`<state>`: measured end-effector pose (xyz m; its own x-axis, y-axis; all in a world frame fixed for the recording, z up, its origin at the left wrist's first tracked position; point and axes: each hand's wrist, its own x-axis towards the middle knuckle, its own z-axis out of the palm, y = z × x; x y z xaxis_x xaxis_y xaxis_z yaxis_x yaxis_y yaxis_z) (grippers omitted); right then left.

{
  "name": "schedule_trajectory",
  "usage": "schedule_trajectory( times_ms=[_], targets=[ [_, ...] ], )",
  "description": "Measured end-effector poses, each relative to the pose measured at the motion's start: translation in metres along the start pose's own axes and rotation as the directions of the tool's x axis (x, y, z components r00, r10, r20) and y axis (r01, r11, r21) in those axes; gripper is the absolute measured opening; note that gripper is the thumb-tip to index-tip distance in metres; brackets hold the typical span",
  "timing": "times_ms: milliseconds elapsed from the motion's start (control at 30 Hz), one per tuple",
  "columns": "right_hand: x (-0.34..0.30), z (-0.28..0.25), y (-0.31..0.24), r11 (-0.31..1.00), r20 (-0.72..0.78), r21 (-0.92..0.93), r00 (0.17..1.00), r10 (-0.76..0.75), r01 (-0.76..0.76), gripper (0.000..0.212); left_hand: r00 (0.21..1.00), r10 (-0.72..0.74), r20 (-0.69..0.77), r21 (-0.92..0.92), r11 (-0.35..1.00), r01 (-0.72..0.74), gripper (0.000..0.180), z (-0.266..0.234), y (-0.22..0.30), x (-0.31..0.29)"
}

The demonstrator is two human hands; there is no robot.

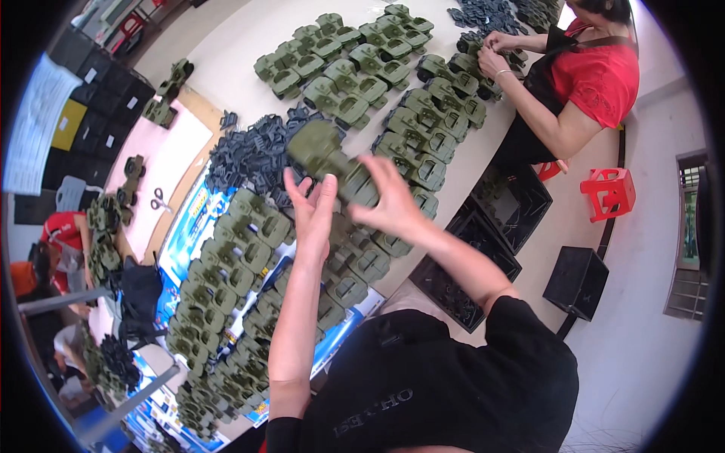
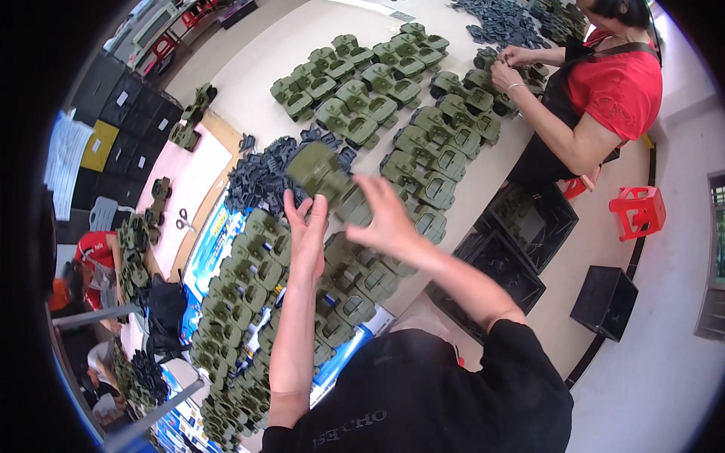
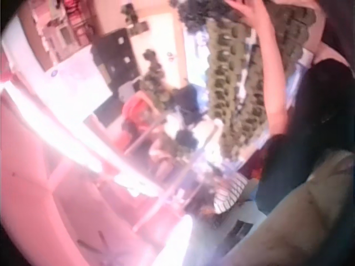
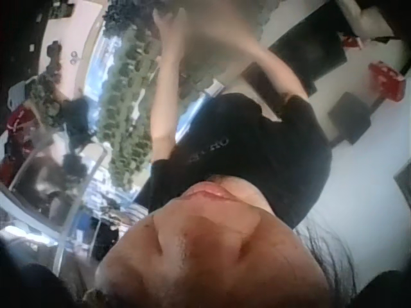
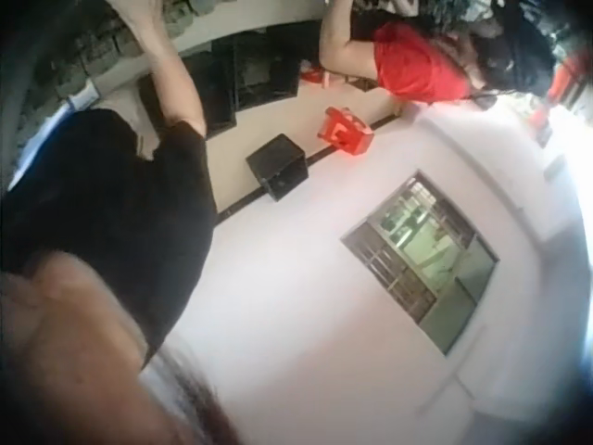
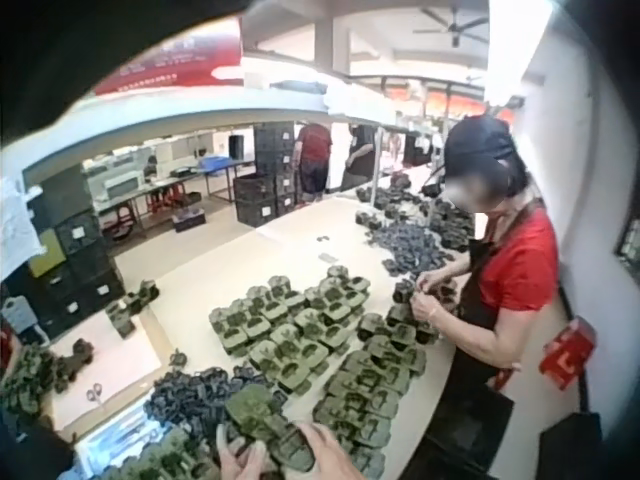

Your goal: The person assembles green plastic toy tanks by hand, picking up a tank body and a black turret from piles on a table and snapping them together. The person repeats this process for multiple units, placing the completed tanks in a row on the table.

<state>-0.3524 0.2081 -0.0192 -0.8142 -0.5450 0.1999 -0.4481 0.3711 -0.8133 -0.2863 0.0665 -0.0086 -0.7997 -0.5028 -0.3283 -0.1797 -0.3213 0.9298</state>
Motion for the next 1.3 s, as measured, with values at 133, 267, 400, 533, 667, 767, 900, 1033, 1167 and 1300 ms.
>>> schedule_trajectory(
  times_ms=[133,267,400,533,667,767,900,1033,1167,1300],
  targets=[
    [0.074,-0.044,0.08,0.994,-0.231,-0.104,0.973,-0.006,-0.019,0.074,0.995,-0.013,0.098,0.212,0.977,-0.008,0.069,-0.013,-0.022,-0.002],
    [0.17,-0.099,0.163,0.975,-0.342,-0.201,0.94,0.021,-0.095,0.077,0.987,-0.153,0.044,0.269,0.953,0.136,0.051,-0.047,-0.044,-0.022],
    [0.248,-0.121,0.22,0.96,-0.345,-0.254,0.938,0.026,-0.12,0.085,0.955,-0.295,-0.024,0.244,0.925,0.292,0.043,-0.078,-0.058,-0.042],
    [0.298,-0.112,0.241,0.964,-0.269,-0.241,0.962,0.046,-0.114,0.087,0.925,-0.364,-0.112,0.159,0.912,0.379,0.036,-0.095,-0.072,-0.059],
    [0.319,-0.096,0.255,0.942,-0.201,-0.33,0.98,-0.014,-0.055,0.085,0.905,-0.402,-0.141,0.138,0.897,0.42,0.033,-0.098,-0.068,-0.06],
    [0.314,-0.087,0.266,0.936,-0.197,-0.351,0.978,-0.061,-0.012,0.083,0.912,-0.39,-0.125,0.164,0.899,0.407,0.032,-0.101,-0.063,-0.058],
    [0.309,-0.085,0.265,0.914,-0.087,-0.404,0.994,-0.064,0.023,0.083,0.918,-0.382,-0.109,0.178,0.901,0.396,0.032,-0.108,-0.056,-0.053],
    [0.313,-0.091,0.292,0.834,0.011,-0.512,0.972,-0.233,0.206,0.087,0.928,-0.356,-0.111,0.202,0.906,0.371,0.03,-0.115,-0.05,-0.051],
    [0.295,-0.08,0.253,0.583,-0.095,-0.812,0.98,-0.175,0.025,0.085,0.937,-0.329,-0.112,0.221,0.912,0.347,0.031,-0.135,-0.047,-0.057],
    [0.277,-0.012,0.155,0.768,-0.049,-0.514,0.88,-0.472,0.382,0.05,0.94,-0.321,-0.112,0.208,0.918,0.338,0.03,-0.149,-0.047,-0.064]
  ],
)
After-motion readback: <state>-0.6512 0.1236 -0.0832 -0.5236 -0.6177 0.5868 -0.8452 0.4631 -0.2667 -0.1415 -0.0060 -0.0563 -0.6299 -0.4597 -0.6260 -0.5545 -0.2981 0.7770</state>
